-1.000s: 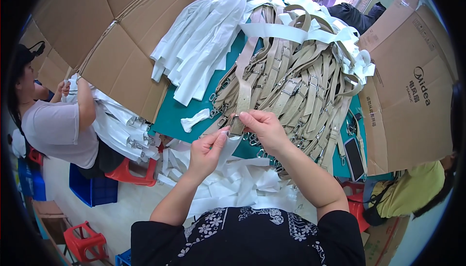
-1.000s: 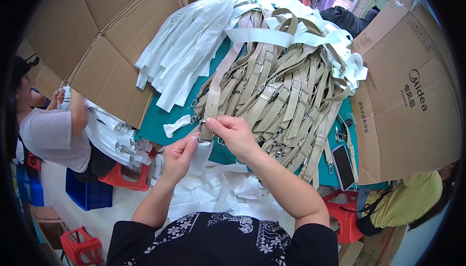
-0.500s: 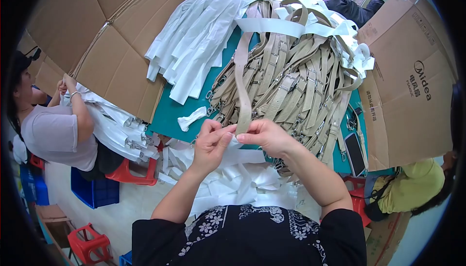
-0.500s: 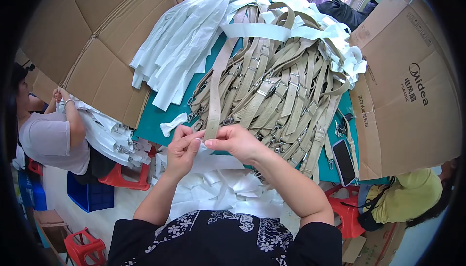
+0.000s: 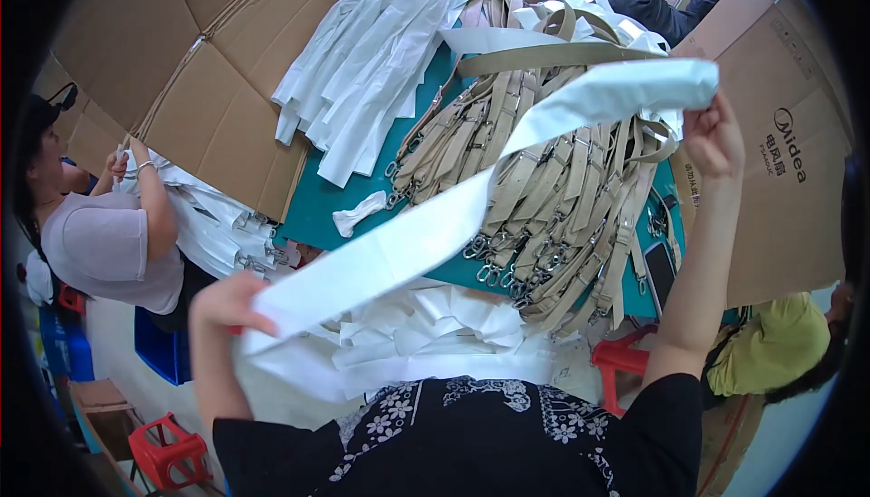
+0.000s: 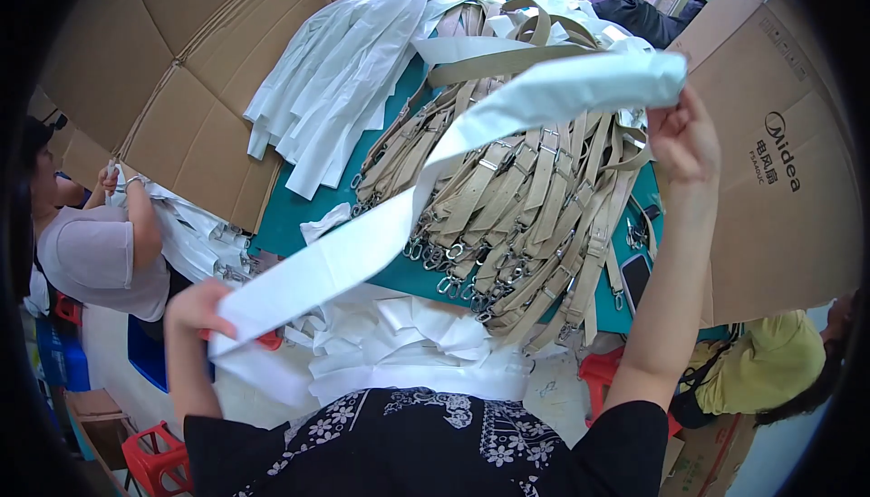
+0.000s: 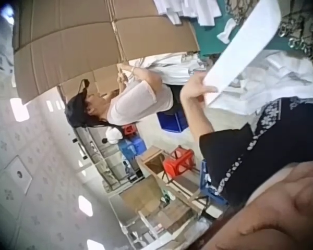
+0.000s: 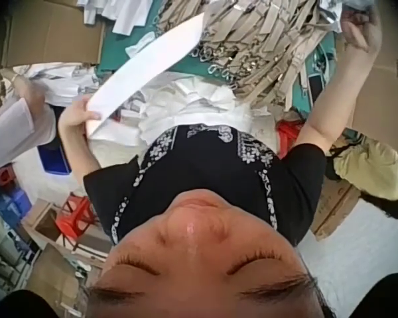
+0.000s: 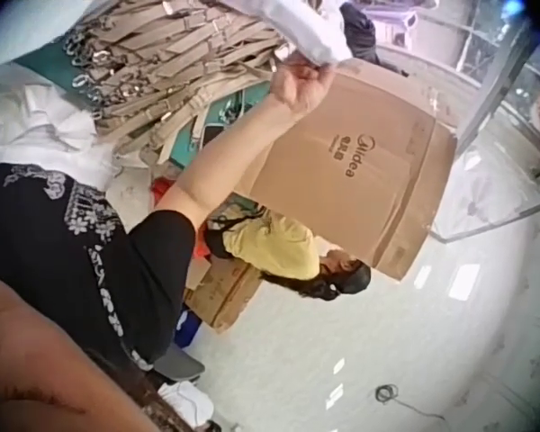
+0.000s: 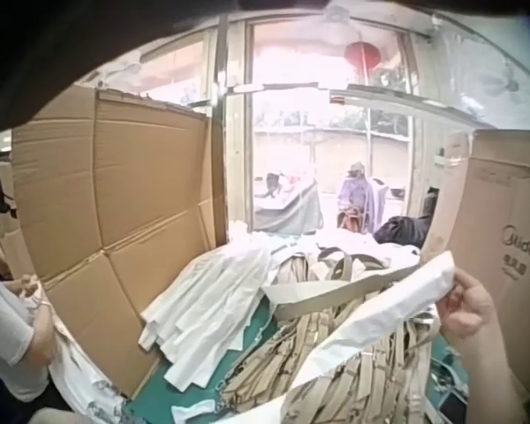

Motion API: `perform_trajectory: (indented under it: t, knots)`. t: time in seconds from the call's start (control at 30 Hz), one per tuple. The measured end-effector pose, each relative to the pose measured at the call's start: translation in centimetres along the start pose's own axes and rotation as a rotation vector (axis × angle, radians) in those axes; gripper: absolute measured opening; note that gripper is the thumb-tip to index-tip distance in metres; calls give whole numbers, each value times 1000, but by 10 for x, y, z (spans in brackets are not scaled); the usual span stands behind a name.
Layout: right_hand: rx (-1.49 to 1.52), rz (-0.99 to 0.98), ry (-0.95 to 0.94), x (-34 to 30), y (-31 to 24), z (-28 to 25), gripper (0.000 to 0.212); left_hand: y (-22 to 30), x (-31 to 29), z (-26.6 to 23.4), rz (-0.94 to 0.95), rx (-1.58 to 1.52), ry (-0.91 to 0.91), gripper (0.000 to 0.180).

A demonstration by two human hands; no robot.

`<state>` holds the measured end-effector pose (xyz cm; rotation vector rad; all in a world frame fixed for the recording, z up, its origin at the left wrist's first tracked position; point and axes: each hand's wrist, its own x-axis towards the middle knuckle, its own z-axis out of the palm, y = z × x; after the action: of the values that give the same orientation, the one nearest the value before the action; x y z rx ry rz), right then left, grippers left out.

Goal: Fold and package beige straps into white cloth sleeves.

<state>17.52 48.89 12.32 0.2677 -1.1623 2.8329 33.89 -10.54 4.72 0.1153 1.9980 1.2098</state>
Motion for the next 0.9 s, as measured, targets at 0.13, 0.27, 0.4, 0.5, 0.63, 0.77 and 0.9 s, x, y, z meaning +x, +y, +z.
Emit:
perform_trajectory:
  t: [0.13,0.27,0.4,0.5,0.63,0.77,0.9]
  knots:
    - [-228,201,109,-54,74,0,23,-52,-92,-28,-493,612,581,34]
    - [-345,378,150,-105,163,30,21,-55,-72,16,-548,1057,800,48]
    - [-463,474,1,-131,205,39,24,37,62,87,373,87,667,54]
    - [-448,441,-60,-137,219,54,28,83,129,116,655,123,516,41]
    - [-564,364,-116,-142,213,63,29,83,158,119,359,-426,151,7]
    - [-301,346,113,-126,202,48,30,61,169,118,388,-494,150,7]
    - [-464,395,39,-132,219,70,28,49,161,114,466,-570,266,6]
